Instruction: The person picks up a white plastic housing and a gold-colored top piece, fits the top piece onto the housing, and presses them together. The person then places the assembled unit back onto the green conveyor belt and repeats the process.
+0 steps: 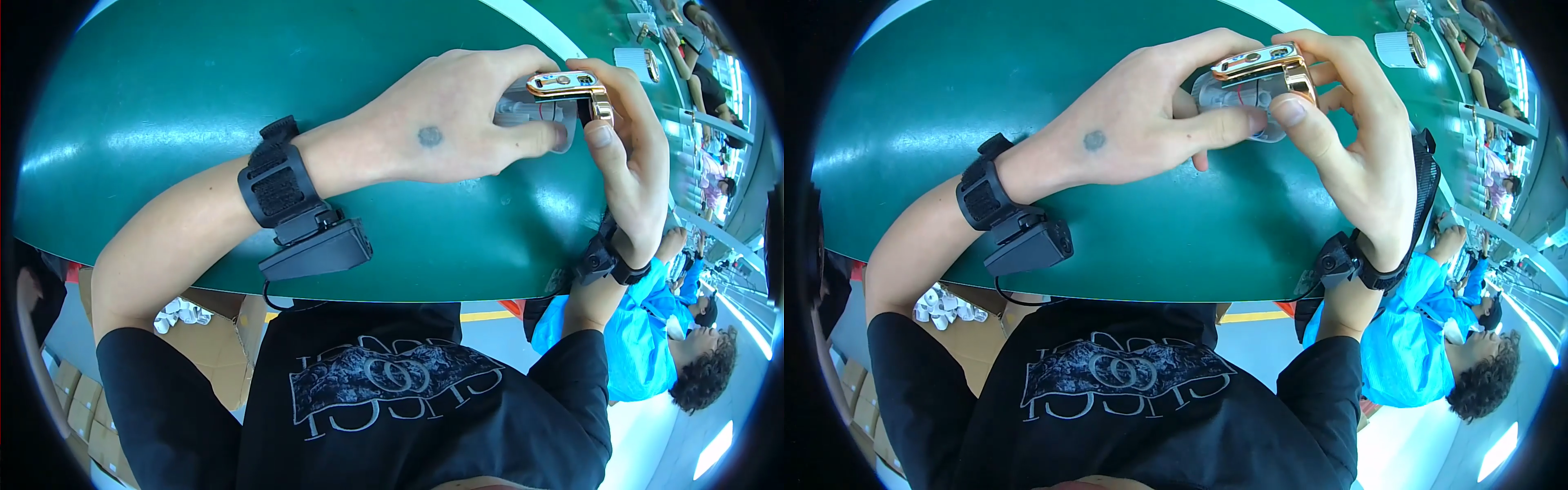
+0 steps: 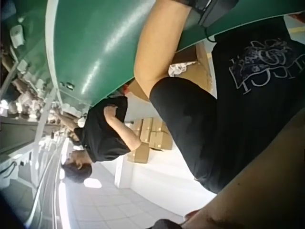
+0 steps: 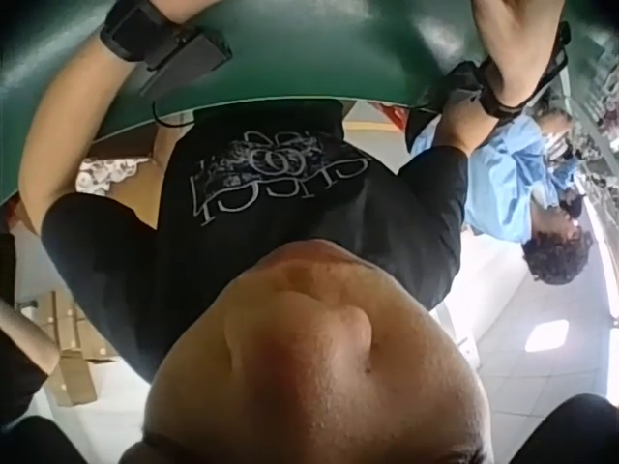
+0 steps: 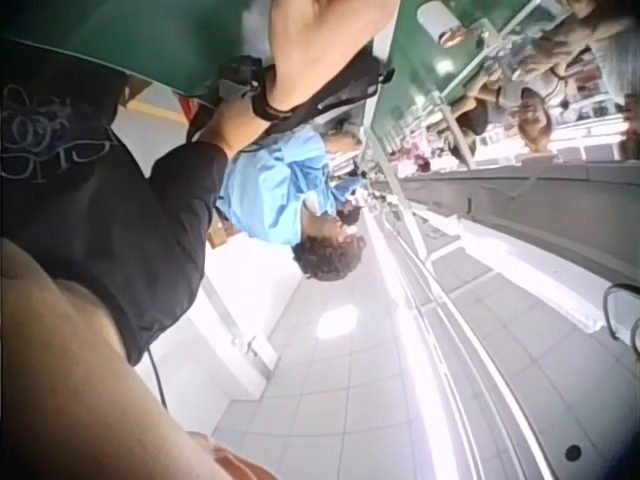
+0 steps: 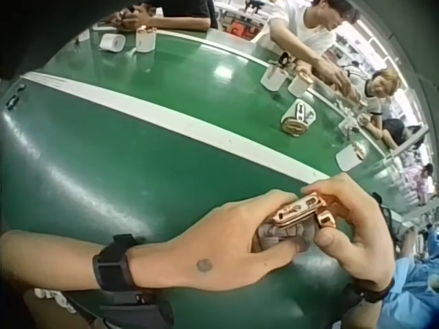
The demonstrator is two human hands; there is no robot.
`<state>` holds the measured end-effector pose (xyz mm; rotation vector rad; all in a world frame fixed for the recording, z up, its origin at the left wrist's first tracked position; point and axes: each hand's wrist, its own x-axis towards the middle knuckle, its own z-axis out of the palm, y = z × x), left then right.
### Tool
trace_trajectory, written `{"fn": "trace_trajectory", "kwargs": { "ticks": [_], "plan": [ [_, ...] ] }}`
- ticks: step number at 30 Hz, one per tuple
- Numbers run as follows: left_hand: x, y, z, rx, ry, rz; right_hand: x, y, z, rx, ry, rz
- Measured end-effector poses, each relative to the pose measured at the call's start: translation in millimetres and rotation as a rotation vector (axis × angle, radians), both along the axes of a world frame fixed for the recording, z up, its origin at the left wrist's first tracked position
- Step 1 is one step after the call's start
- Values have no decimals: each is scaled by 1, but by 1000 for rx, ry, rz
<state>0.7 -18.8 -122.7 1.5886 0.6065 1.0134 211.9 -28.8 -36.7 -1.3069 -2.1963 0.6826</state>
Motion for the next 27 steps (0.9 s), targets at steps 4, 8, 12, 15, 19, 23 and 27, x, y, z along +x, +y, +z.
{"fn": "trace_trajectory", "kwargs": {
  "ticks": [4, 8, 12, 15, 19, 23, 27],
  "plan": [
    [-2, 1, 5, -12, 53, -18, -4, -3, 6, 19, 4, 33],
    [0, 0, 3, -65, 87, -11, -12, -8, 9, 67, -141, 51],
    [2, 2, 6, -85, 90, -15, -11, -8, 9, 86, -201, 35],
    [2, 6, 5, -101, 71, -48, -9, -7, 11, 79, -234, 8],
    [3, 9, 5, -121, 41, -95, -2, -2, 16, 82, -279, -5],
    [6, 10, 5, -80, 84, -84, 12, 2, 26, 93, -276, 38],
    [11, 10, 0, 90, 150, -22, 18, 4, 35, 53, -380, 75]
  ]
}}
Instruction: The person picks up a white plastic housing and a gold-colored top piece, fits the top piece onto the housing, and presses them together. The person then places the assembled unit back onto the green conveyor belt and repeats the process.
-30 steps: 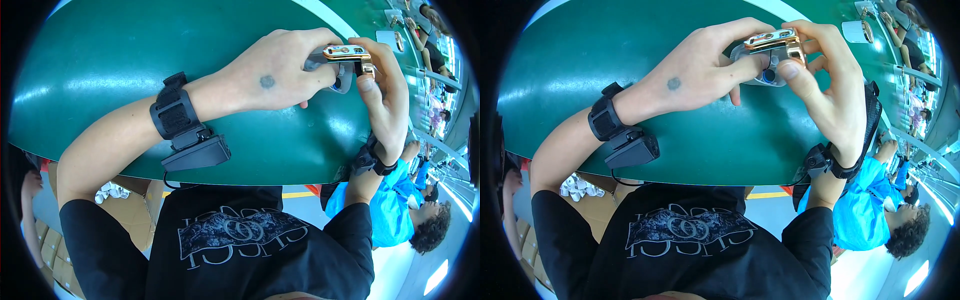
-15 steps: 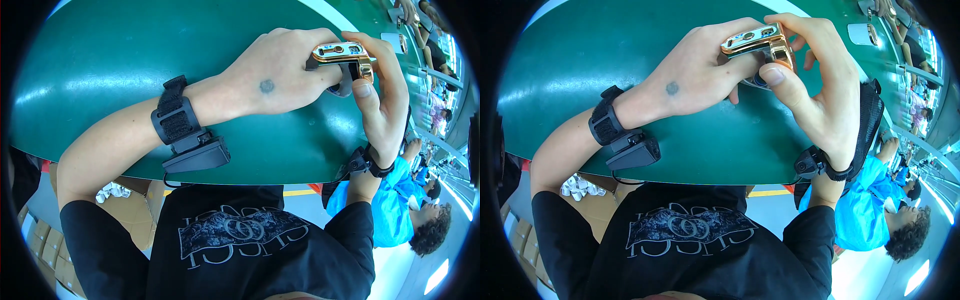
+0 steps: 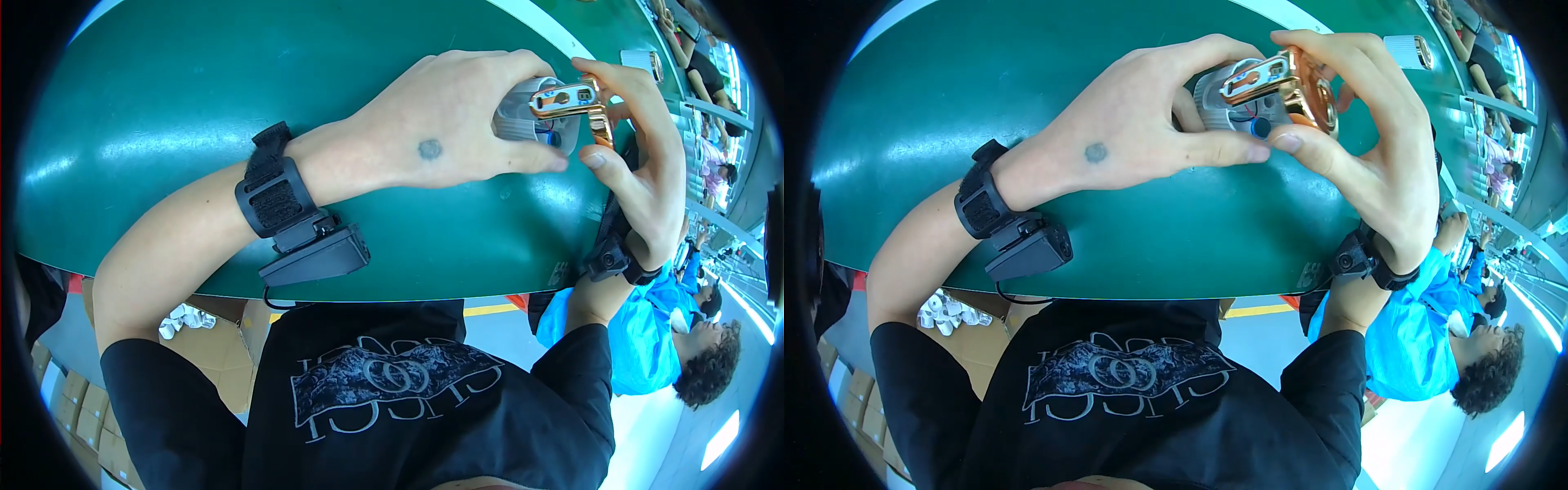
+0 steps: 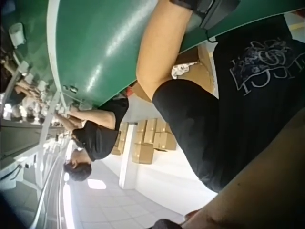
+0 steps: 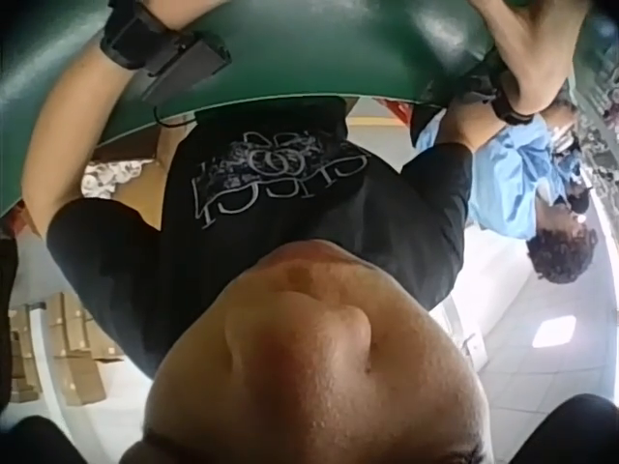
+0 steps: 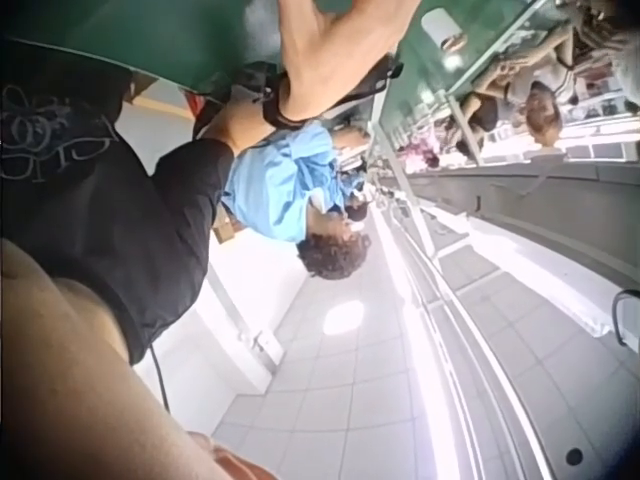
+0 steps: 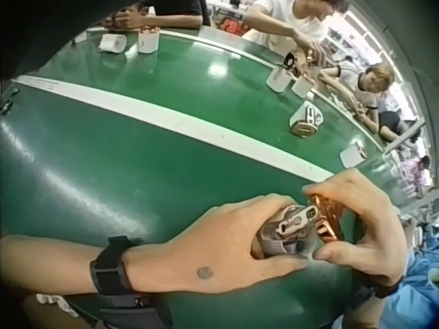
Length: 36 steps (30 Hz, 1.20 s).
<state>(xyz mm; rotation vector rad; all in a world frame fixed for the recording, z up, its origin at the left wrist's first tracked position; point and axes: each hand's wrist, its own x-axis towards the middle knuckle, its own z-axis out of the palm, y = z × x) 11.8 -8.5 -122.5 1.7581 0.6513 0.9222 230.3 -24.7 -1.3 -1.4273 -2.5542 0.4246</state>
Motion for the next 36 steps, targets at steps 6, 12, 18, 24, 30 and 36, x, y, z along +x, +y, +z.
{"fn": "trace_trajectory", "kwargs": {
  "ticks": [6, 12, 18, 24, 30, 36],
  "plan": [
    [6, 1, -7, 132, 5, 57, 0, 1, 4, 13, -67, 26],
    [7, -2, -5, 134, 43, 63, -2, -4, 8, 63, -156, 59],
    [2, -4, 3, 117, 86, 74, -1, -8, 10, 158, -204, 121],
    [0, -5, 4, 72, 127, 46, -3, -8, 4, 125, -139, 116],
    [0, -2, 1, 83, 135, 28, -3, -5, 0, 130, -146, 152],
    [2, 6, -10, 228, 75, 69, -13, -2, -12, 122, -144, 110]
  ]
}}
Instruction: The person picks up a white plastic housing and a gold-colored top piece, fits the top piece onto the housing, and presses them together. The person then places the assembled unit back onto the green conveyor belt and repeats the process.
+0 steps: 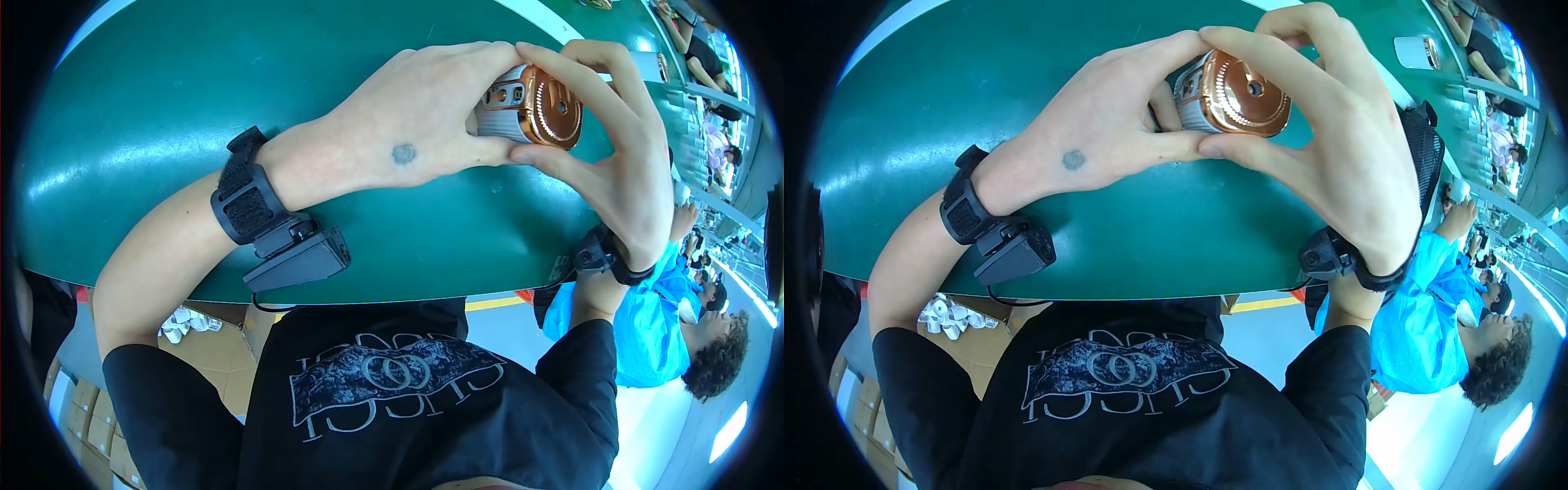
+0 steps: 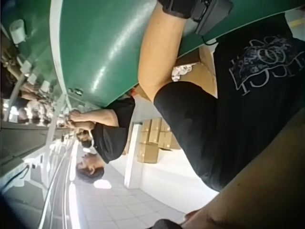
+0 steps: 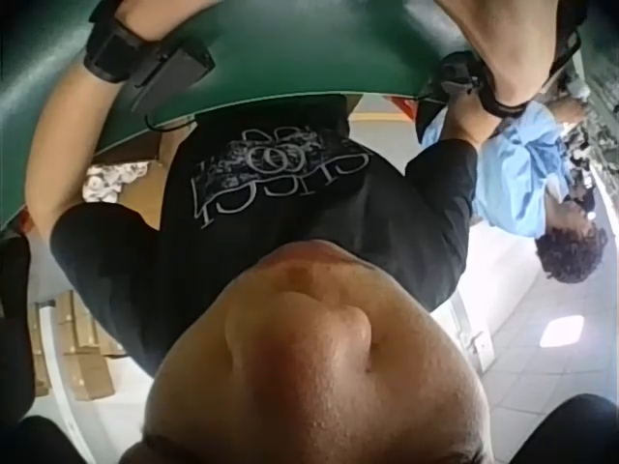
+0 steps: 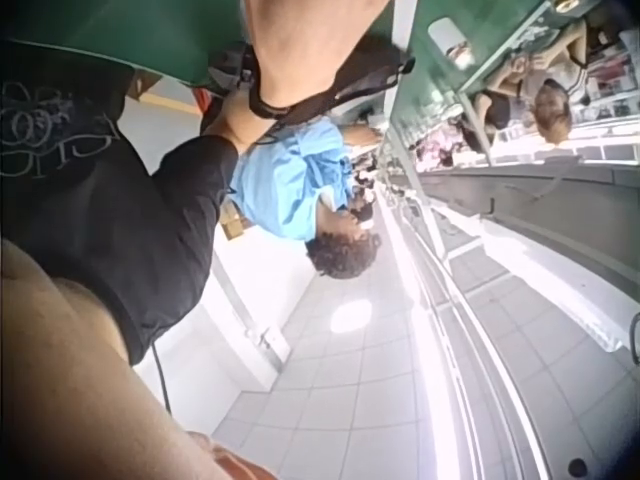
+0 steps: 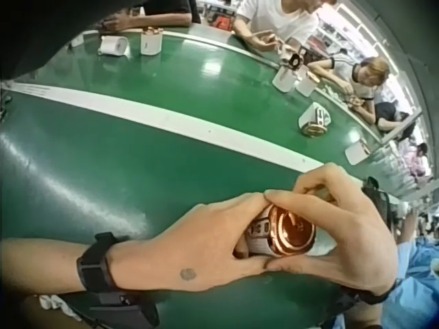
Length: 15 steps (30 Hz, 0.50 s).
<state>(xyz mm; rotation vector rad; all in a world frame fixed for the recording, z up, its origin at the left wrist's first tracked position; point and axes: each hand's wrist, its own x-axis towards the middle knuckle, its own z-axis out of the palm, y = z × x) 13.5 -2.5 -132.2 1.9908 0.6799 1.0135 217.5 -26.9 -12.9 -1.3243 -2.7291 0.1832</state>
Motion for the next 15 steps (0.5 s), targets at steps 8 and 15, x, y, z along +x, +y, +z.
{"fn": "trace_trajectory", "kwargs": {
  "ticks": [8, 15],
  "plan": [
    [-9, 5, 57, -548, -124, -177, 3, 17, -5, 76, 323, 84],
    [4, 12, 107, -672, -230, -107, 0, 42, -10, 355, 728, 80]
  ]
}}
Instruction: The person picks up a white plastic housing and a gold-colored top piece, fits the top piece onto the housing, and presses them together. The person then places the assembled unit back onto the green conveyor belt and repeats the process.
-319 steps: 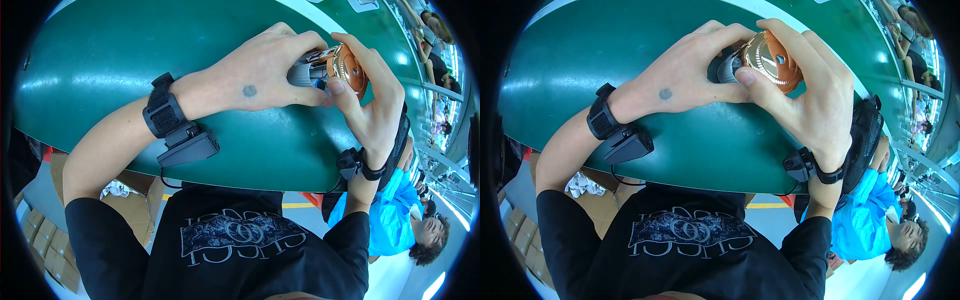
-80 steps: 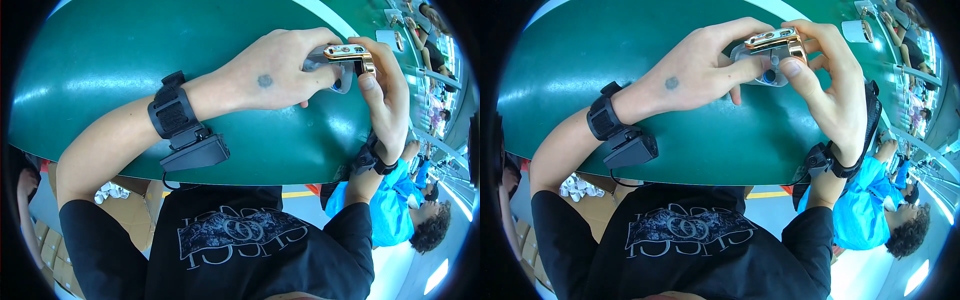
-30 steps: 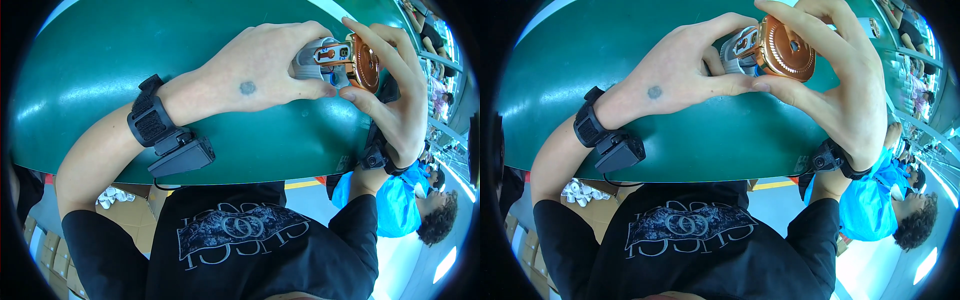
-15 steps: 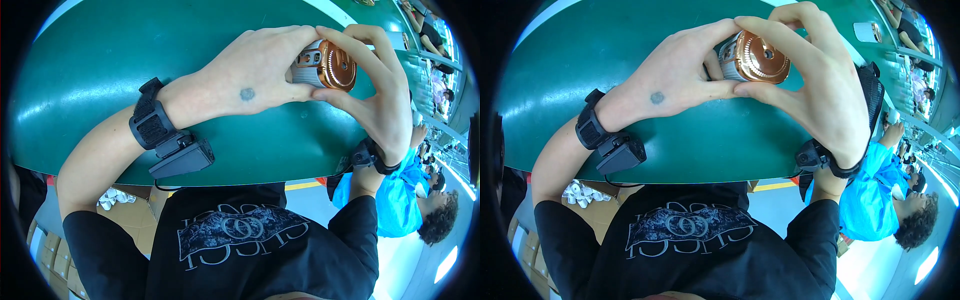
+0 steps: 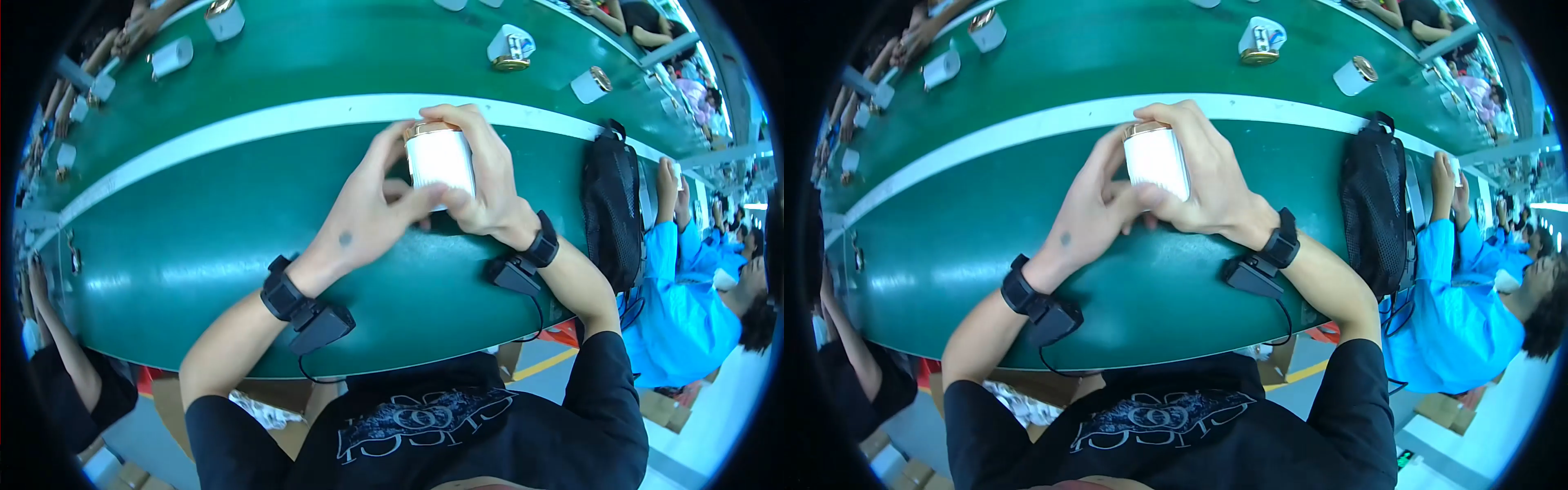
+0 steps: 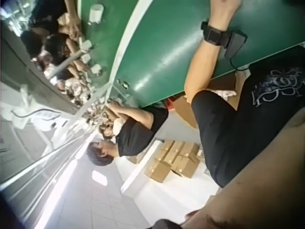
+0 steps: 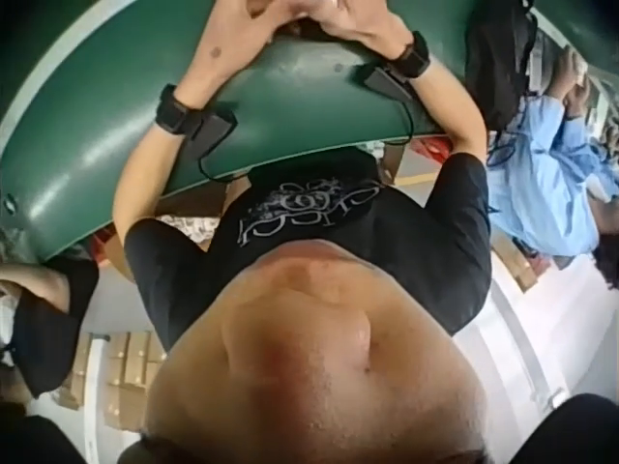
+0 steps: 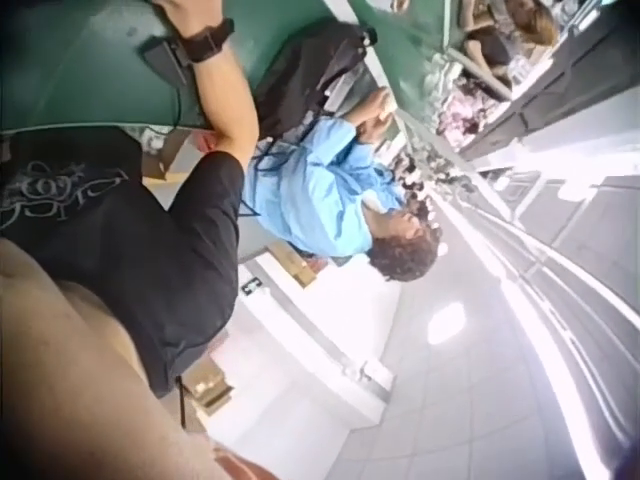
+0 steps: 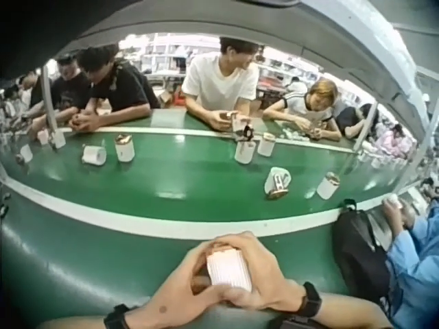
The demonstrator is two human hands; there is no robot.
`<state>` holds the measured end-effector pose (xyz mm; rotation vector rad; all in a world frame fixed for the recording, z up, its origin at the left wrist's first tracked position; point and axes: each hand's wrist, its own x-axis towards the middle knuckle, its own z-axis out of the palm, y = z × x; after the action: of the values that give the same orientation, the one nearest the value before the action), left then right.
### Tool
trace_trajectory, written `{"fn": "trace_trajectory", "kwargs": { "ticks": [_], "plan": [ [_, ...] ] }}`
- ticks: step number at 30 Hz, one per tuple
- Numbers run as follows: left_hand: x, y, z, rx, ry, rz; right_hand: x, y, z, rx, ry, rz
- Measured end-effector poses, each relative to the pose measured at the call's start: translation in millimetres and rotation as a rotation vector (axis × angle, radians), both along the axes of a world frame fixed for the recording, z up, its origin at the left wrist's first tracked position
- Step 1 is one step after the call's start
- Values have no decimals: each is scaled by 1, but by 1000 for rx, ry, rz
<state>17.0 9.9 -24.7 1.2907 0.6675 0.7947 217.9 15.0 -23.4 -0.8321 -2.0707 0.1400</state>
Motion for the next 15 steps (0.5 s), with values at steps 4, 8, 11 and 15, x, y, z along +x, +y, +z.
{"fn": "trace_trajectory", "kwargs": {
  "ticks": [4, 8, 11, 15],
  "plan": [
    [14, 0, 12, 469, 174, 216, 11, -2, 17, -379, 316, -6],
    [23, 3, 18, 511, 298, 168, 23, -2, 30, -367, 289, -43],
    [32, 4, 20, 495, 322, 148, 36, -4, 47, -530, 134, -68],
    [35, 18, 29, 371, 256, 128, 43, 6, 51, -289, 76, -123]
  ]
}}
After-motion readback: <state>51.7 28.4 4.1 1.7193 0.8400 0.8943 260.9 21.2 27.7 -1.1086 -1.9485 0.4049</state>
